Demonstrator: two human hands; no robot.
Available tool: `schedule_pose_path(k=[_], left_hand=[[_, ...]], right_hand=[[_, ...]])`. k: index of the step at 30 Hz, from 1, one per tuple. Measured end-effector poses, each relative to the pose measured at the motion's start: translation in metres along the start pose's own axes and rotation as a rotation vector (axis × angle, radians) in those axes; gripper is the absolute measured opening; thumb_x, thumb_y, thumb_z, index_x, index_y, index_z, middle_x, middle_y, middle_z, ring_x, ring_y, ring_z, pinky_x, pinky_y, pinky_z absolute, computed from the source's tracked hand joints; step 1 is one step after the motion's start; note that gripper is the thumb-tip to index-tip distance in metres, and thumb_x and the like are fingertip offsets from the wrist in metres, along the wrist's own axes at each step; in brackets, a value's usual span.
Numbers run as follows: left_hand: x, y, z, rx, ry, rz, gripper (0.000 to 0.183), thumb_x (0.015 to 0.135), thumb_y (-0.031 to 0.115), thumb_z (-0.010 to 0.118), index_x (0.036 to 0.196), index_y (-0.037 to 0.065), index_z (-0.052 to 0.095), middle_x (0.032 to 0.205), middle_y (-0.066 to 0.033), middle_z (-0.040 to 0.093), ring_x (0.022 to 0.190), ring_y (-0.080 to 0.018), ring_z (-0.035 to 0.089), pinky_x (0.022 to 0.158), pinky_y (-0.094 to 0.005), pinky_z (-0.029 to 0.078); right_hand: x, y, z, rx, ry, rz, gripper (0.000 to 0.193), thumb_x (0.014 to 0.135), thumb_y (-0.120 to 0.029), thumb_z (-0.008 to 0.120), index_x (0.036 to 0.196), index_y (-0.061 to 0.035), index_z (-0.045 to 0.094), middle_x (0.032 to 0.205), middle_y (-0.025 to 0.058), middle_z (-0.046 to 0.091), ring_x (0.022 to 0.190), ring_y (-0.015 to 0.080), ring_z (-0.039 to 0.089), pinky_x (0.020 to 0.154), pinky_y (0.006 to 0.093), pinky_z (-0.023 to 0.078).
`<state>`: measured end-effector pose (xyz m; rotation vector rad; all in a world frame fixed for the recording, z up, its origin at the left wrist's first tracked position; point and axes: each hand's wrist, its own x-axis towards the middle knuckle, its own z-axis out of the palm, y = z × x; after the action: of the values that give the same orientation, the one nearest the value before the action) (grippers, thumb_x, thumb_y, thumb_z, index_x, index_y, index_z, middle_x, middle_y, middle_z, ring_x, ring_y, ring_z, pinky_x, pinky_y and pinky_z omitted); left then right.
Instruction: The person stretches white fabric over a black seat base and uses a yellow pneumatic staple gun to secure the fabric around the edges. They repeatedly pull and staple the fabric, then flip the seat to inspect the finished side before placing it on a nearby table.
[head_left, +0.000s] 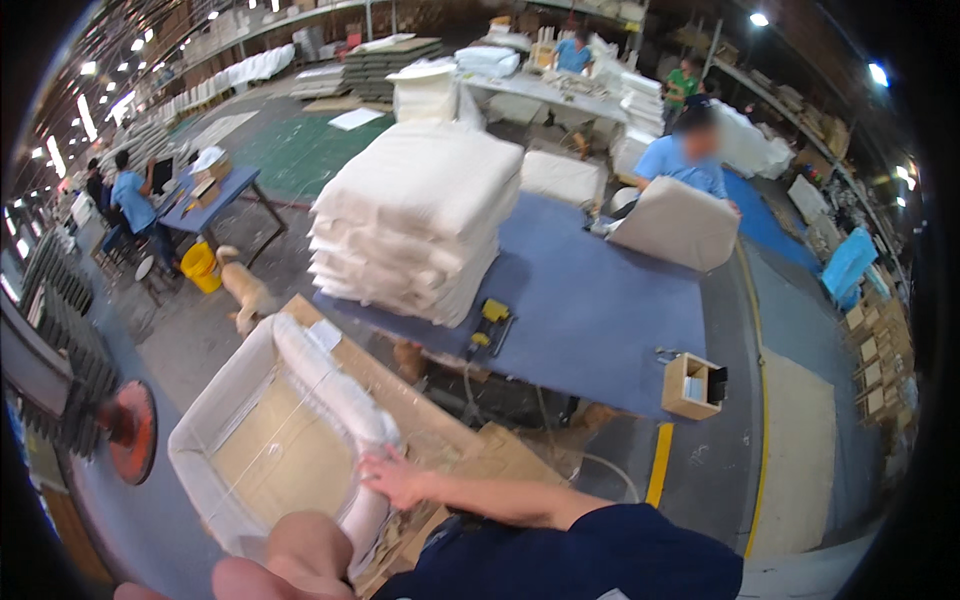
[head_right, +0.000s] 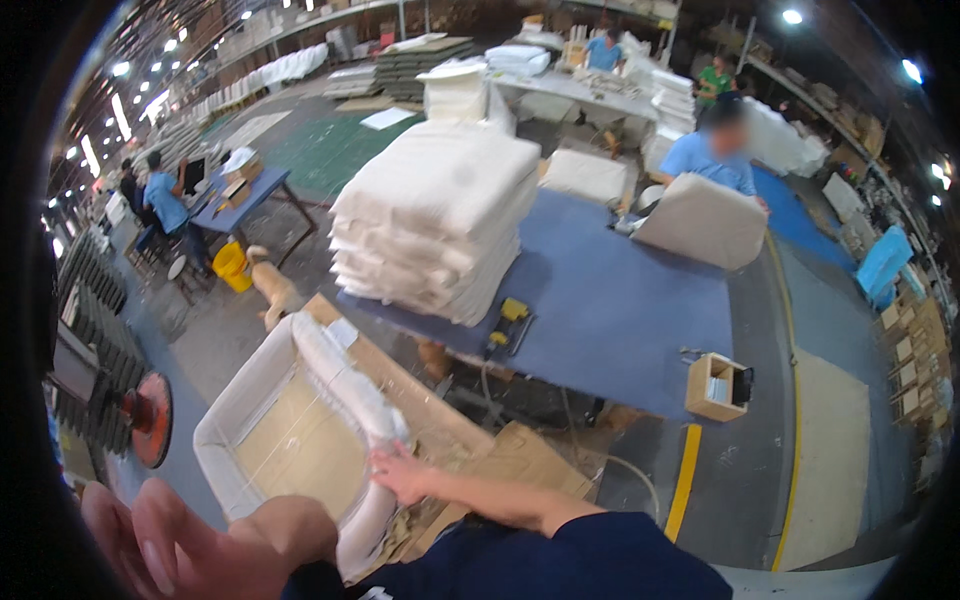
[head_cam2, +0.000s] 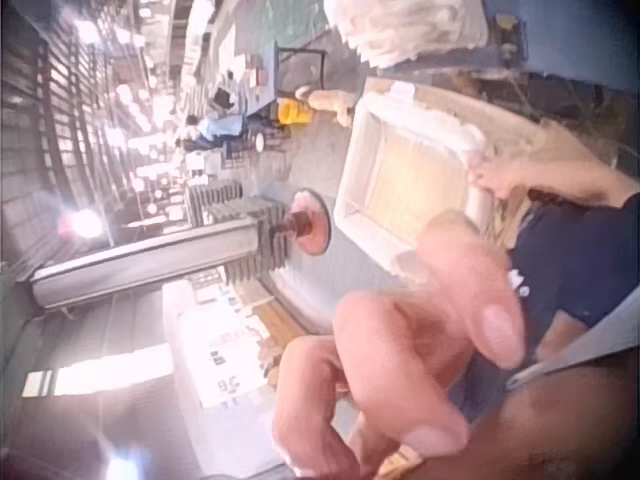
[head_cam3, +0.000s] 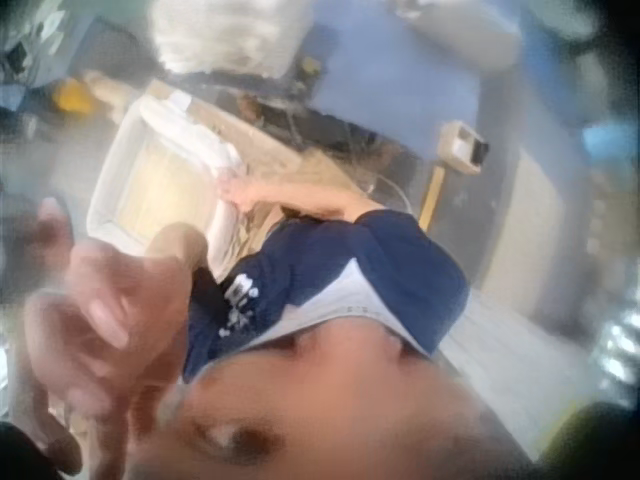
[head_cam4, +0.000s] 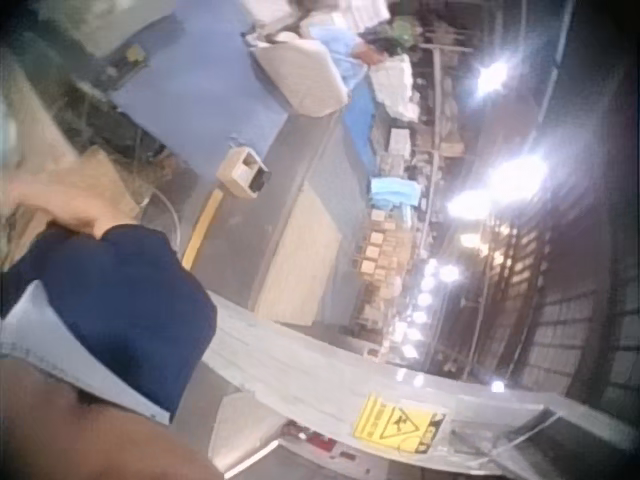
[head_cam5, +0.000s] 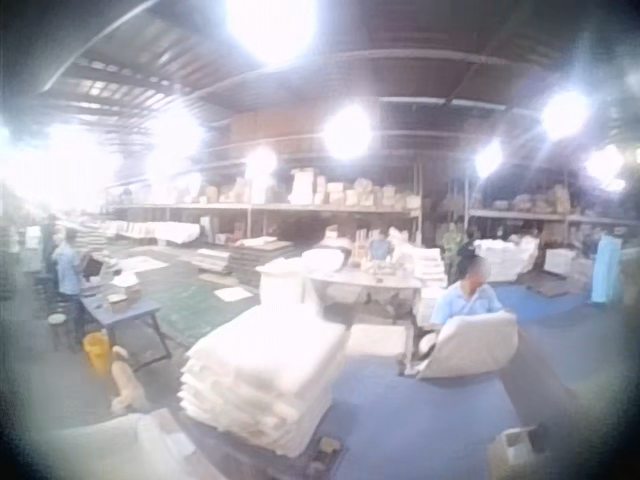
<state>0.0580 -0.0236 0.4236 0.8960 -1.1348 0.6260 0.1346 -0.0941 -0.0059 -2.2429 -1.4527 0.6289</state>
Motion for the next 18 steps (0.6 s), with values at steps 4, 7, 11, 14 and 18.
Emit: schedule_pose_path(k=[4, 7, 11, 14, 18], left_hand=[[0.002, -0.003, -0.009, -0.009, 0.019, -0.004, 0.035, 0.086, 0.037, 0.073, 0.120, 0.032, 0.065, 0.125, 0.0134, 0.055, 0.113, -0.0137, 0.050, 0.100, -0.0503, 0.033], [0.007, -0.011, -0.016, -0.021, 0.004, 0.008, 0.035, 0.086, 0.036, 0.073, 0.120, 0.031, 0.065, 0.125, 0.0126, 0.055, 0.113, -0.0142, 0.050, 0.100, -0.0497, 0.034], [0.009, -0.021, -0.025, -0.030, 0.004, -0.002, 0.035, 0.085, 0.035, 0.073, 0.120, 0.029, 0.066, 0.126, 0.0116, 0.055, 0.114, -0.0149, 0.050, 0.100, -0.0490, 0.035], [0.010, -0.029, -0.029, -0.046, 0.009, -0.009, 0.036, 0.085, 0.034, 0.073, 0.120, 0.028, 0.066, 0.127, 0.0108, 0.055, 0.114, -0.0155, 0.050, 0.100, -0.0484, 0.035], [0.008, -0.030, -0.041, -0.053, 0.015, -0.008, 0.036, 0.085, 0.032, 0.073, 0.119, 0.026, 0.066, 0.128, 0.0097, 0.054, 0.115, -0.0162, 0.050, 0.100, -0.0477, 0.036]], right_hand=[[0.000, 0.014, -0.004, -0.019, 0.010, 0.057, 0.072, 0.074, -0.012, 0.068, 0.144, -0.0100, 0.053, 0.163, 0.0200, 0.025, 0.156, 0.0352, 0.013, 0.121, 0.0674, 0.012], [0.010, 0.023, -0.024, -0.063, -0.020, 0.083, 0.071, 0.074, -0.011, 0.068, 0.144, -0.0113, 0.054, 0.163, 0.0195, 0.024, 0.156, 0.0347, 0.010, 0.122, 0.0644, 0.010], [0.014, 0.018, -0.035, -0.023, -0.034, 0.103, 0.073, 0.073, -0.010, 0.069, 0.144, -0.0133, 0.054, 0.164, 0.0186, 0.022, 0.157, 0.0333, 0.005, 0.123, 0.0642, 0.008], [0.017, 0.025, -0.034, -0.018, -0.028, 0.101, 0.075, 0.071, -0.010, 0.069, 0.144, -0.0145, 0.055, 0.165, 0.0187, 0.020, 0.157, 0.0340, 0.003, 0.123, 0.0645, 0.007], [0.020, 0.023, -0.042, -0.023, -0.051, 0.107, 0.078, 0.068, -0.011, 0.070, 0.144, -0.0152, 0.055, 0.165, 0.0189, 0.017, 0.157, 0.0357, 0.002, 0.123, 0.0645, 0.006]])
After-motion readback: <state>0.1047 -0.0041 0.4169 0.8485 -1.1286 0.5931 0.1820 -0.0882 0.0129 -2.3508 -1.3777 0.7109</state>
